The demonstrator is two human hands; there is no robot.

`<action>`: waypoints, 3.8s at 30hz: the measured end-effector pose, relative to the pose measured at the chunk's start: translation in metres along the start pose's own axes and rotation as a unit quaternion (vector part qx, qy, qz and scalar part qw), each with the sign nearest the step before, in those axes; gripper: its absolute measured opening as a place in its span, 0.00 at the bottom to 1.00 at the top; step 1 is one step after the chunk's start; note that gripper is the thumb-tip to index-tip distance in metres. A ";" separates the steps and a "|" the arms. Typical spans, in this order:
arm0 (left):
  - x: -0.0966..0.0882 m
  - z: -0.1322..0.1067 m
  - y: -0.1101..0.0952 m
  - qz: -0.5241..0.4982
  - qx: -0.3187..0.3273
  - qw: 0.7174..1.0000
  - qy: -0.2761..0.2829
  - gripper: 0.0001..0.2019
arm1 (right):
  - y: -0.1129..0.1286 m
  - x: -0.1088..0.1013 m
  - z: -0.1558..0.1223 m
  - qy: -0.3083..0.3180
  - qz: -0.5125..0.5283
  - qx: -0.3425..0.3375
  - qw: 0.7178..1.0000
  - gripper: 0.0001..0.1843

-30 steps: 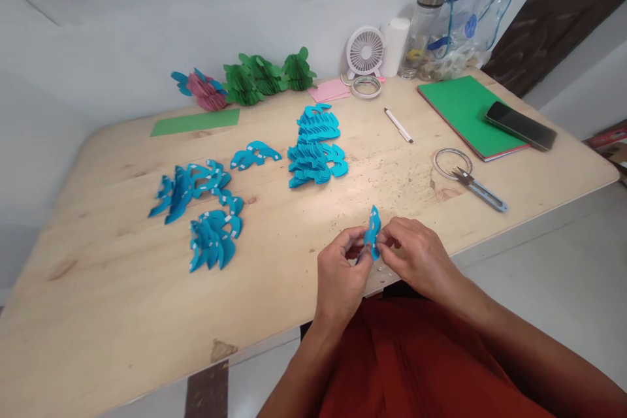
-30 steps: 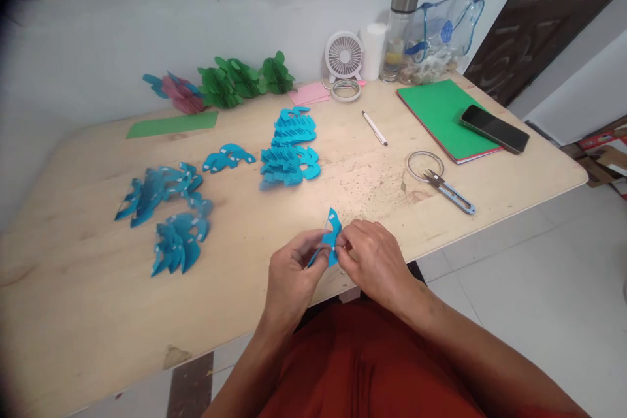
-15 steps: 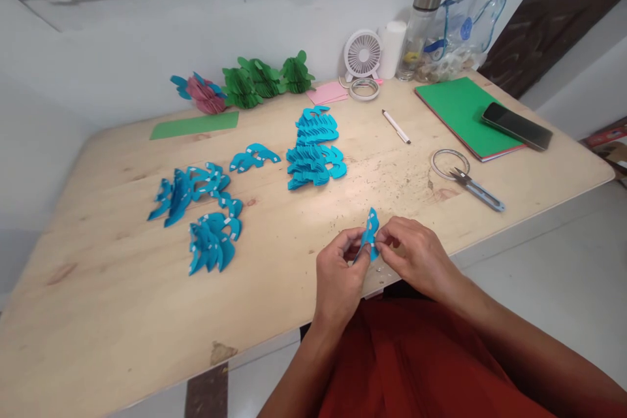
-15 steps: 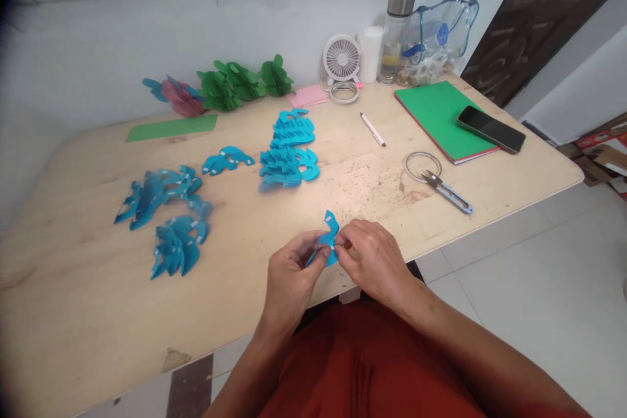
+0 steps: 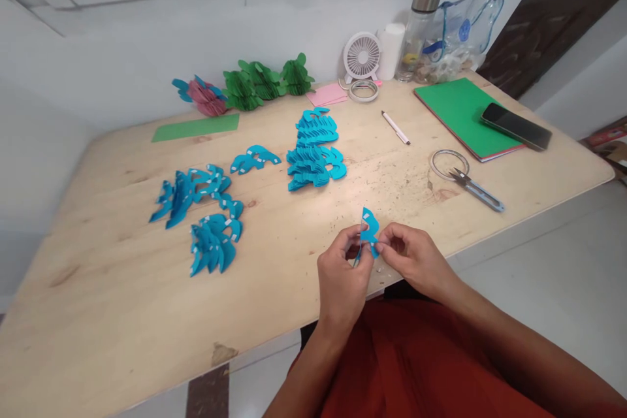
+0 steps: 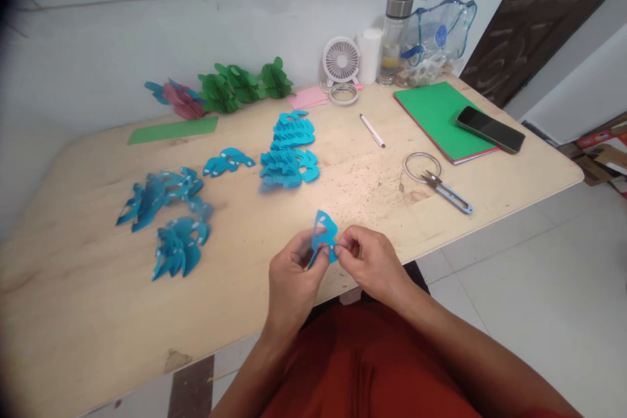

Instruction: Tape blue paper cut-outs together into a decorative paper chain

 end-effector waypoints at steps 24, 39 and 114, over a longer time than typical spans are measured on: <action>-0.001 -0.001 0.005 -0.225 -0.125 0.964 0.066 0.06 | 0.000 0.000 -0.003 0.039 0.155 0.039 0.986 0.09; -0.017 -0.009 0.009 -0.168 -0.173 0.959 0.152 0.06 | 0.011 0.011 0.016 -0.042 0.227 0.103 0.968 0.16; -0.083 0.025 0.011 -0.034 0.019 0.998 -0.048 0.10 | 0.006 0.002 0.134 -0.056 -0.103 -0.028 0.993 0.12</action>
Point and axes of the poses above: each hand's wrist, its own z-axis towards the middle knuckle, its own x-axis out of the palm, y = z × x, the point moved 1 cm from there along z, towards the middle knuckle, and after that the axes turned 2 degrees about -z, right-handed, at the moved point
